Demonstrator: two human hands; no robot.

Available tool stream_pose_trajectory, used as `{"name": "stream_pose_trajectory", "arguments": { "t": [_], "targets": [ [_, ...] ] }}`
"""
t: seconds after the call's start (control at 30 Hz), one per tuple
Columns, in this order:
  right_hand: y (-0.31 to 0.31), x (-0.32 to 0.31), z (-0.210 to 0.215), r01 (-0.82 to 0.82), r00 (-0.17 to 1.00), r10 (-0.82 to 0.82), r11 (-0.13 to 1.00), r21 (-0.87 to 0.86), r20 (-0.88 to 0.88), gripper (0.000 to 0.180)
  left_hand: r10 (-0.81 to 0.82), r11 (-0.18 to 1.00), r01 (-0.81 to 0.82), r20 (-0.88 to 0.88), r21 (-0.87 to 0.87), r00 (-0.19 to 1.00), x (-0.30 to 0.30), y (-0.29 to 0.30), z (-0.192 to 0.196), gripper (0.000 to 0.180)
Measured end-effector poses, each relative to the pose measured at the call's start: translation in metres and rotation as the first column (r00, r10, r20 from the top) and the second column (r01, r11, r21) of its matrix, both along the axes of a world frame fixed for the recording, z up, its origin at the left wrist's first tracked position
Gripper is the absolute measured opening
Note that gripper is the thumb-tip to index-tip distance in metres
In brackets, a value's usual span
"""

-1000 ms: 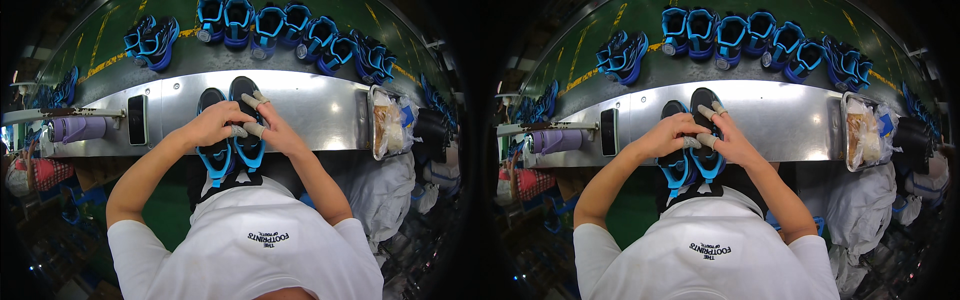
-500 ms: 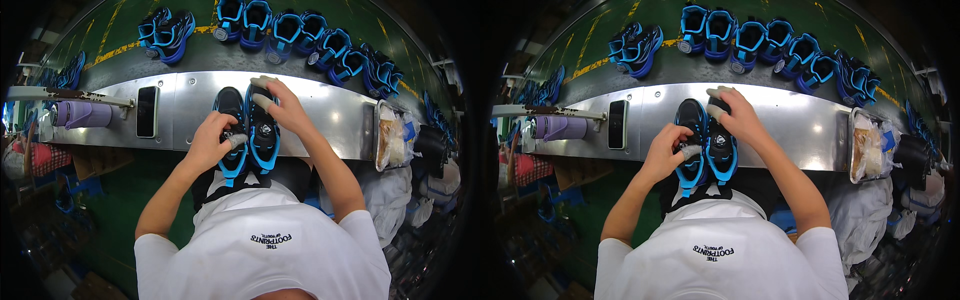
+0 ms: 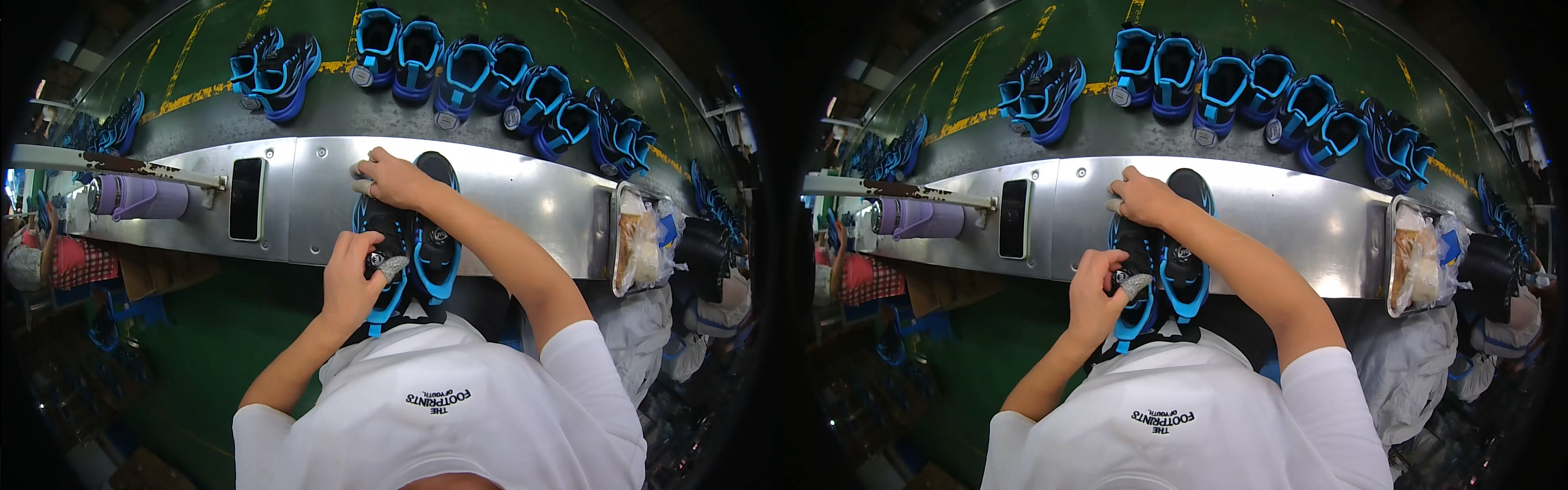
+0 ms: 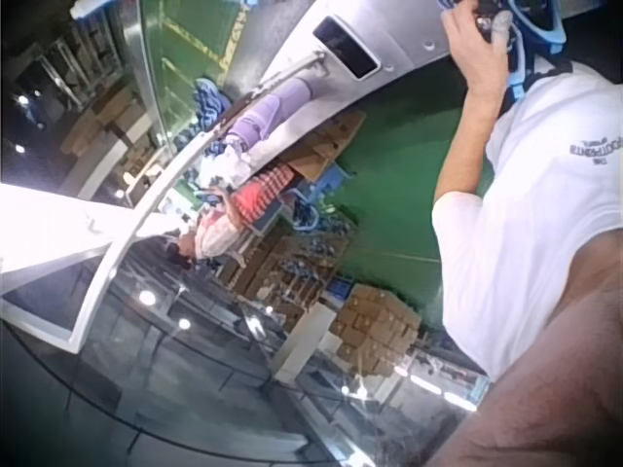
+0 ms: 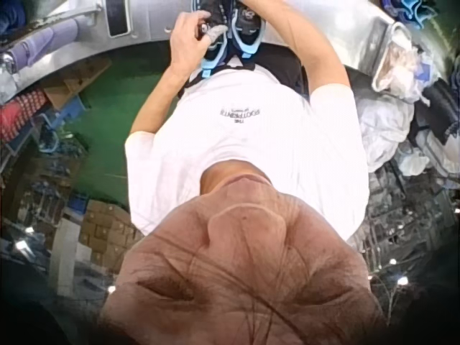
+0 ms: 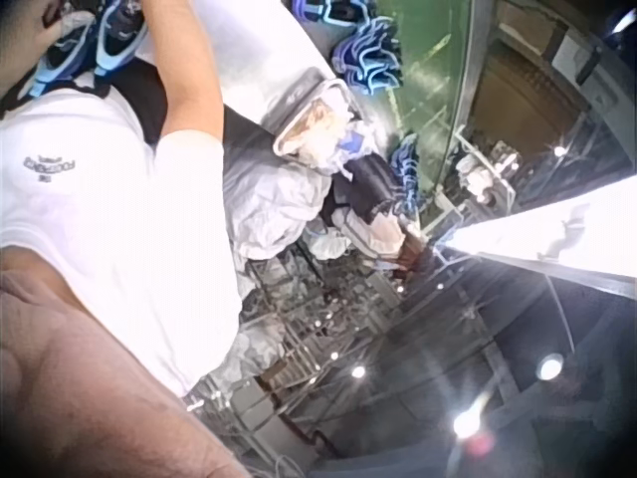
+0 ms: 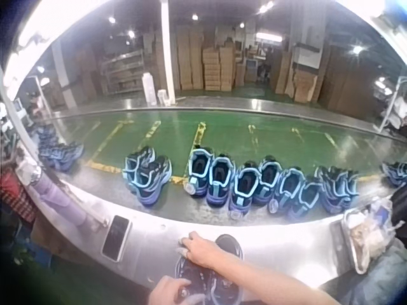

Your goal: The person cleans and polishes a pair of black and blue sneakers on a metal workbench. Using a small white cloth, they wipe down the midsoles and uppers, picking up shoes from a conveyor line and placing them back after cleaning.

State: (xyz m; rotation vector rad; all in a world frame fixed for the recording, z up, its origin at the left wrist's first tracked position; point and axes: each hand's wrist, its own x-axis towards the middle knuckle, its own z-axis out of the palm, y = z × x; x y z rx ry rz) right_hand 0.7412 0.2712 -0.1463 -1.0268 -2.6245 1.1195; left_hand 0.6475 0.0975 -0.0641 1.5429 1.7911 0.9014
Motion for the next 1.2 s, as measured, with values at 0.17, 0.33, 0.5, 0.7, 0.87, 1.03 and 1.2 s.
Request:
{"name": "stream_pose_trajectory", "arguments": {
  "t": [0.17, 0.33, 0.5, 0.7, 0.87, 1.03, 1.2],
  "targets": [
    [0.043, -0.053, -0.041, 0.203, 0.950, -0.143, 0.958, 0.202, -0.278, 0.029, 0.000, 0.989, -0.004, 0.029, 0.145, 1.000, -0.041, 0.046, -0.026, 0.032],
    [0.081, -0.082, -0.034, 0.300, 0.926, -0.230, 0.930, 0.214, -0.299, 0.025, -0.285, 0.948, 0.317, 0.343, -0.040, 0.895, -0.094, 0.098, -0.020, 0.033],
    [0.100, -0.053, 0.022, 0.304, 0.926, -0.245, 0.935, 0.183, -0.289, 0.022, -0.273, 0.957, 0.289, 0.253, -0.028, 0.928, -0.058, 0.115, 0.058, 0.037],
    [0.138, -0.060, -0.099, 0.270, 0.918, -0.190, 0.942, 0.198, -0.347, 0.020, -0.325, 0.920, 0.383, 0.382, -0.083, 0.865, -0.072, 0.151, -0.075, 0.034],
    [0.150, -0.064, -0.207, 0.272, 0.939, -0.217, 0.944, 0.188, -0.269, 0.020, -0.179, 0.974, 0.190, 0.102, -0.120, 0.979, -0.060, 0.157, -0.185, 0.046],
    [0.132, -0.053, -0.142, 0.258, 0.935, -0.200, 0.951, 0.173, -0.292, 0.021, -0.370, 0.892, 0.434, 0.349, -0.125, 0.861, -0.072, 0.147, -0.118, 0.036],
    [0.123, -0.034, -0.065, 0.265, 0.938, -0.209, 0.946, 0.184, -0.278, 0.020, -0.252, 0.967, 0.253, 0.160, 0.019, 0.954, -0.036, 0.133, -0.047, 0.039]
  ]
}}
